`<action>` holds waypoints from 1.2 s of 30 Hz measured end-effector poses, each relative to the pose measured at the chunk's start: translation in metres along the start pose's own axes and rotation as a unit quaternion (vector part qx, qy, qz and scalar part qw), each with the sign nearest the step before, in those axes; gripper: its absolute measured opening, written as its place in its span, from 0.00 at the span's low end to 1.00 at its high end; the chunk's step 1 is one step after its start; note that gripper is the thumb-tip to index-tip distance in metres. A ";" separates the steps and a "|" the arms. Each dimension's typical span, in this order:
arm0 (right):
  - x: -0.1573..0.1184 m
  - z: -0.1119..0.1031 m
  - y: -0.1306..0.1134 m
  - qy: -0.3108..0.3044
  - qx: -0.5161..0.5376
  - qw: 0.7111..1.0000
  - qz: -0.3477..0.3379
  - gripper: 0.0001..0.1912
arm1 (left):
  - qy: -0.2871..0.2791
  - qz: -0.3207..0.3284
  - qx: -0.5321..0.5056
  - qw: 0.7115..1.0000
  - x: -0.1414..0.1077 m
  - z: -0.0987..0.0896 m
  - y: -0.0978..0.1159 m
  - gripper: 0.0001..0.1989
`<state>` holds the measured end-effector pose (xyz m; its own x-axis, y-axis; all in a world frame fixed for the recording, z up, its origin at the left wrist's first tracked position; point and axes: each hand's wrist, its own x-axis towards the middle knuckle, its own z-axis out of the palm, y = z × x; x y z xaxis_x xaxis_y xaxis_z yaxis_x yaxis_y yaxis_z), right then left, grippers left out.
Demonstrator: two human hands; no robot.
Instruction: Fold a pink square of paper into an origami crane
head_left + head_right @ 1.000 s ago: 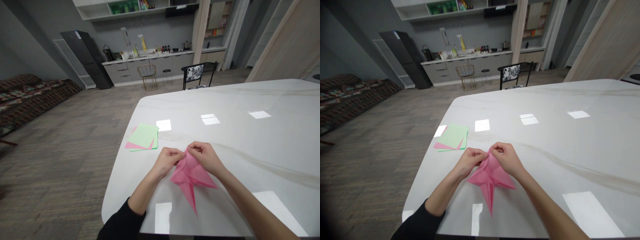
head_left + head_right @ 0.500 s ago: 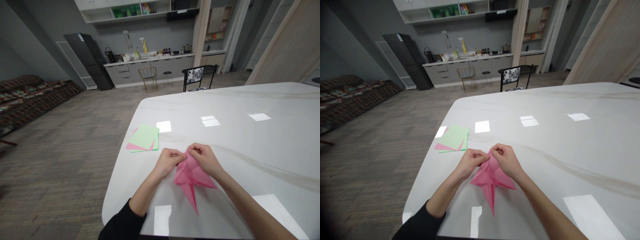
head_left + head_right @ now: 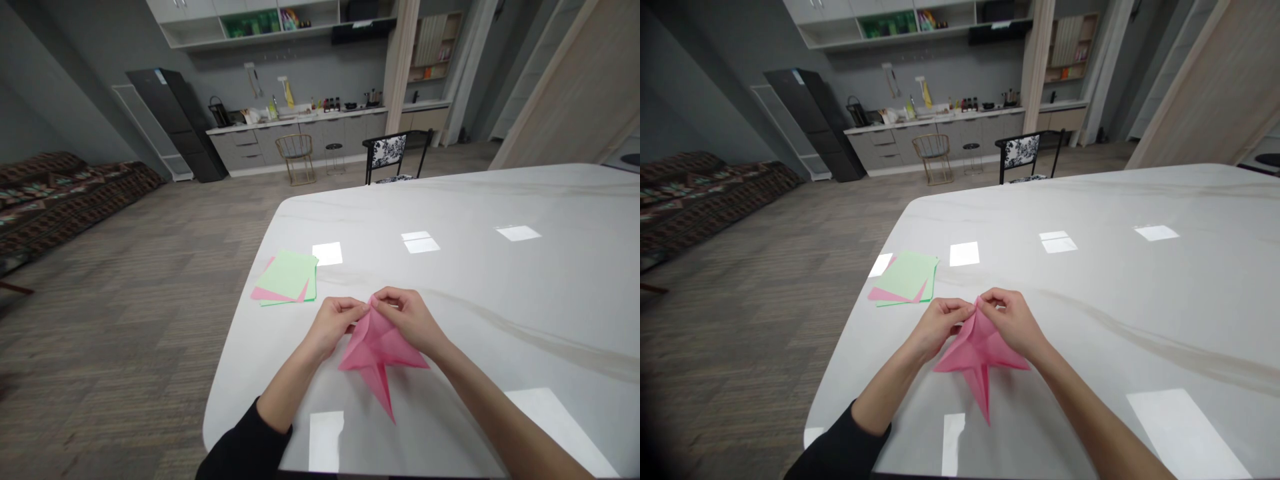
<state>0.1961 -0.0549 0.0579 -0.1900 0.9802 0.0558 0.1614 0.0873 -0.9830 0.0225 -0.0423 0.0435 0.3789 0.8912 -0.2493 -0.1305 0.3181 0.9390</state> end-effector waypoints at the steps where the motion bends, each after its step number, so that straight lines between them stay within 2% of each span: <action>1: 0.000 0.000 0.000 -0.002 -0.002 1.000 0.000 0.12 | 0.002 -0.002 -0.004 1.000 0.000 0.000 0.000 0.14; 7: -0.001 0.000 -0.001 0.012 -0.033 0.999 -0.008 0.10 | -0.013 -0.019 -0.045 0.999 0.001 -0.002 -0.002 0.14; 13: 0.000 0.000 0.002 0.038 -0.036 0.999 0.001 0.06 | 0.001 0.009 -0.019 1.000 0.002 -0.001 -0.003 0.10; 23: 0.000 0.000 0.000 0.011 -0.030 0.999 0.024 0.05 | 0.013 0.036 0.032 0.999 0.003 0.000 -0.004 0.08; 31: -0.002 0.001 0.001 0.005 -0.045 0.999 0.012 0.05 | 0.023 0.045 0.052 0.997 0.000 0.003 -0.001 0.07; 36: -0.002 0.003 -0.001 0.018 -0.080 0.996 -0.023 0.05 | 0.026 0.032 0.011 0.999 -0.001 0.004 0.001 0.08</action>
<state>0.1938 -0.0578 0.0578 -0.1667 0.9799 0.1100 0.3057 0.1574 -0.9390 0.0257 -0.0442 0.0454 0.3215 0.9256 -0.1997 -0.1328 0.2529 0.9583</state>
